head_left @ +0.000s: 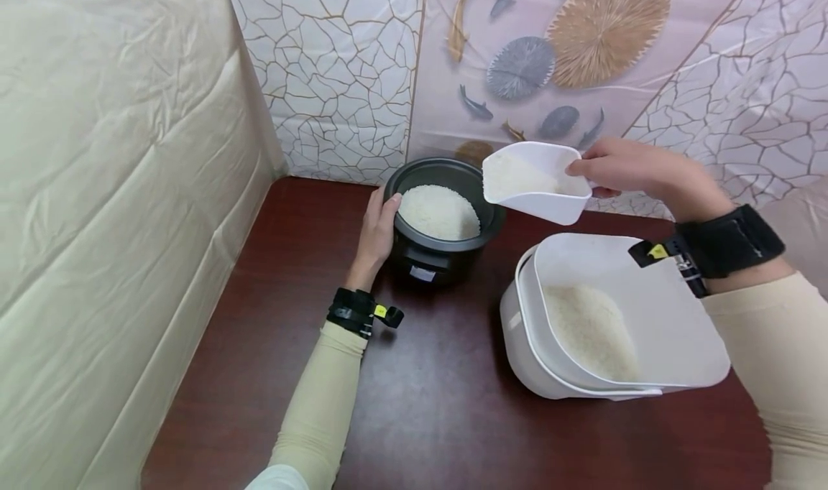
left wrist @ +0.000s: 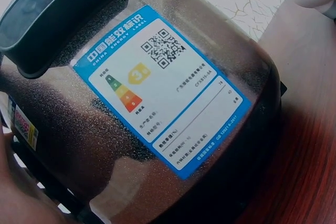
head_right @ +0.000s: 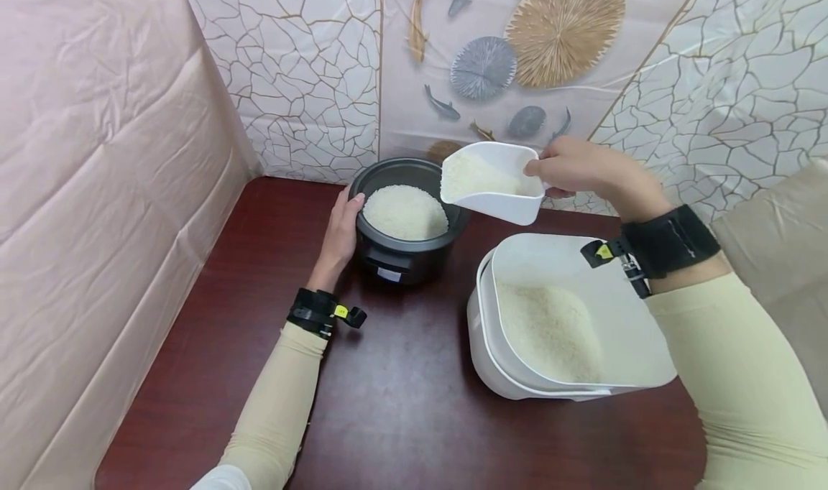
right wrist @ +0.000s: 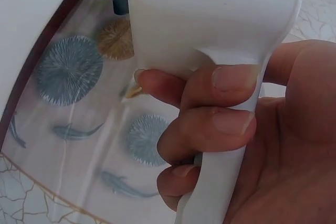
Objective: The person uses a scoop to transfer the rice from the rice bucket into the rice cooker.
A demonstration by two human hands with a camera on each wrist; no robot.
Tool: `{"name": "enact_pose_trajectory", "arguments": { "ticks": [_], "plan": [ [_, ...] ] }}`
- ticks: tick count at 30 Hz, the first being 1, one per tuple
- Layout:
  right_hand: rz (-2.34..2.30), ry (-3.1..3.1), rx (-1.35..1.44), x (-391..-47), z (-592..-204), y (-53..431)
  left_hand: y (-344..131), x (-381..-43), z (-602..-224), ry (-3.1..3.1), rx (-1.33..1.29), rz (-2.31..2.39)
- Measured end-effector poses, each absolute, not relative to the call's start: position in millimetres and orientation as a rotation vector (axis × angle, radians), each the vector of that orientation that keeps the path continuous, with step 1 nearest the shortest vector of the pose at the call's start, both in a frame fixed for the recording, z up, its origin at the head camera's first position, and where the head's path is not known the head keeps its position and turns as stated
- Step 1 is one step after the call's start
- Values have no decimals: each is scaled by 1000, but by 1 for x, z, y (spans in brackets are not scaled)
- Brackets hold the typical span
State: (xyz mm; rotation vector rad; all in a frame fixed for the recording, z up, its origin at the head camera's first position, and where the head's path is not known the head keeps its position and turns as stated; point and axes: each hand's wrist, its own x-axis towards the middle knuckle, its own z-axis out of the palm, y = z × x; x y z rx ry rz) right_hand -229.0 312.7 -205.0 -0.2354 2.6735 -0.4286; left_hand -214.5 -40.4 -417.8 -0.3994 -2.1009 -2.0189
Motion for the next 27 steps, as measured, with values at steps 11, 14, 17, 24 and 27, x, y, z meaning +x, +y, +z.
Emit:
{"name": "enact_pose_trajectory", "arguments": {
  "ticks": [11, 14, 17, 24, 27],
  "plan": [
    [-402, 2653, -227, -255, -217, 287, -44, -216, -417, -2101, -416, -2055],
    [-390, 2665, -238, -259, -223, 285, -43, -216, -417, -2109, -411, -2054],
    [-334, 2677, -258, -262, -227, 283, -43, -216, -416, -2108, -413, -2045],
    [-197, 2713, -329, -268, -236, 274, -43, -215, -415, -2091, -424, -2035],
    [-140, 2727, -362, -270, -240, 272, -44, -214, -415, -2101, -436, -2025]
  ]
}}
